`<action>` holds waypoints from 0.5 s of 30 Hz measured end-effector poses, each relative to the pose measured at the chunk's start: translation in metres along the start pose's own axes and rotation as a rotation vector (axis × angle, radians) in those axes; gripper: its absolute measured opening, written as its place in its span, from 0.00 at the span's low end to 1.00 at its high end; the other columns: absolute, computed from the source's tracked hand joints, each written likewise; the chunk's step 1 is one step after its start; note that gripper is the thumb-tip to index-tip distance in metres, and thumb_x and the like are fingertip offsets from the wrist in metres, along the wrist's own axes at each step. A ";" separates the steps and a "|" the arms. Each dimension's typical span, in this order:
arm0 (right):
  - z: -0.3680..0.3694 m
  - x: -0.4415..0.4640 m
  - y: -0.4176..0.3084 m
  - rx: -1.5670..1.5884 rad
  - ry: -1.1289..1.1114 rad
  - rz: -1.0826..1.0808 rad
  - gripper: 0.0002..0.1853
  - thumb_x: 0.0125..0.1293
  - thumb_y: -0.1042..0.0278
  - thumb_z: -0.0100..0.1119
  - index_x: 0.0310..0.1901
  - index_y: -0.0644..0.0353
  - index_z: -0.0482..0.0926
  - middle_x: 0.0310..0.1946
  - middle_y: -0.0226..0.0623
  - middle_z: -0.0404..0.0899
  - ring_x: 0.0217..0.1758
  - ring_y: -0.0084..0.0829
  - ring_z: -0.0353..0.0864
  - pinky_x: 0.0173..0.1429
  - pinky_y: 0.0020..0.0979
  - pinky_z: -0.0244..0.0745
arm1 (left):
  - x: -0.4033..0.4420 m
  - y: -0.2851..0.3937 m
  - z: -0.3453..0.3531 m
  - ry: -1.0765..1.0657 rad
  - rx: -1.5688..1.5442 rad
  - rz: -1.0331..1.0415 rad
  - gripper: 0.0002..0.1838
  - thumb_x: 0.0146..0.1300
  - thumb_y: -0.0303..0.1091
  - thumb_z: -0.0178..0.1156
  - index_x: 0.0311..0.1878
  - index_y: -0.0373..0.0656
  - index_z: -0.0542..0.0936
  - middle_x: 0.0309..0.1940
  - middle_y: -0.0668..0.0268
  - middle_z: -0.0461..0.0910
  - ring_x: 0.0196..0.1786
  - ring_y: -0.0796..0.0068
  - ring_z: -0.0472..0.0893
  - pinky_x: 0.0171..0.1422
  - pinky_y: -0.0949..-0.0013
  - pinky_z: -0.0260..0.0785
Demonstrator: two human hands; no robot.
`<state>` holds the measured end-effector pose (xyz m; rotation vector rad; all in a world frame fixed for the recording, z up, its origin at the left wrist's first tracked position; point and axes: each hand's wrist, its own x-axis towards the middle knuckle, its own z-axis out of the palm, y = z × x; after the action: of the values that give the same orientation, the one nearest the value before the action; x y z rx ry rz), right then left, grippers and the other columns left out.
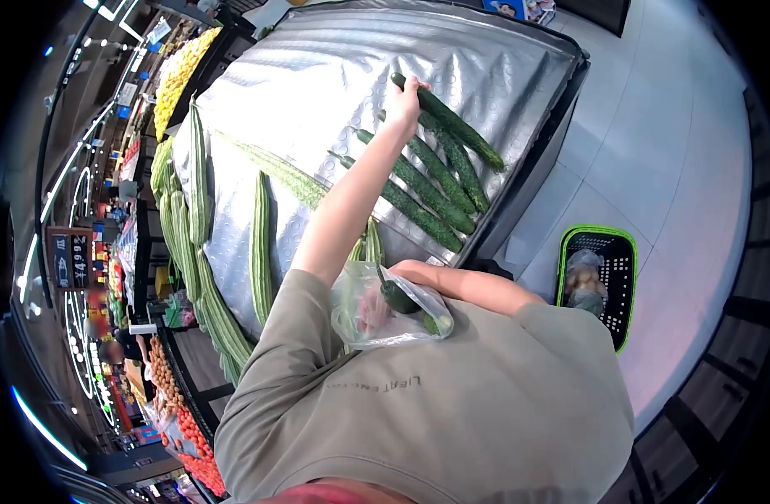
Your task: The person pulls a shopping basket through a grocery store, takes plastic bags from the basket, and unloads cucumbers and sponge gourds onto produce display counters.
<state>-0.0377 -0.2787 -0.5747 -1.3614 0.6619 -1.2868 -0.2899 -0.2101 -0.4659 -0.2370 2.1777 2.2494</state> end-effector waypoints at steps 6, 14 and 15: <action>0.000 -0.002 -0.018 -0.049 -0.010 -0.007 0.19 0.59 0.66 0.54 0.53 0.59 0.73 0.42 0.31 0.76 0.42 0.22 0.72 0.48 0.25 0.67 | -0.008 -0.004 0.002 0.131 0.691 0.116 0.30 0.55 0.37 0.57 0.55 0.28 0.60 0.46 0.41 0.70 0.53 0.46 0.71 0.58 0.57 0.62; 0.014 -0.004 -0.072 -0.169 -0.087 0.197 0.16 0.61 0.66 0.52 0.49 0.63 0.74 0.43 0.32 0.76 0.44 0.24 0.73 0.51 0.25 0.67 | -0.016 0.024 -0.025 0.084 1.161 0.775 0.23 0.54 0.34 0.53 0.52 0.31 0.67 0.51 0.44 0.66 0.55 0.52 0.68 0.59 0.60 0.61; 0.012 -0.005 -0.065 -0.165 -0.097 0.201 0.16 0.61 0.66 0.52 0.49 0.63 0.74 0.43 0.32 0.76 0.44 0.24 0.73 0.51 0.25 0.67 | -0.025 0.035 -0.032 0.093 1.160 0.768 0.23 0.54 0.34 0.53 0.52 0.31 0.67 0.51 0.44 0.66 0.55 0.52 0.68 0.59 0.60 0.61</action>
<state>-0.0452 -0.2540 -0.5139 -1.4408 0.8298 -1.0184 -0.2659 -0.2405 -0.4289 0.5874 3.5220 0.6574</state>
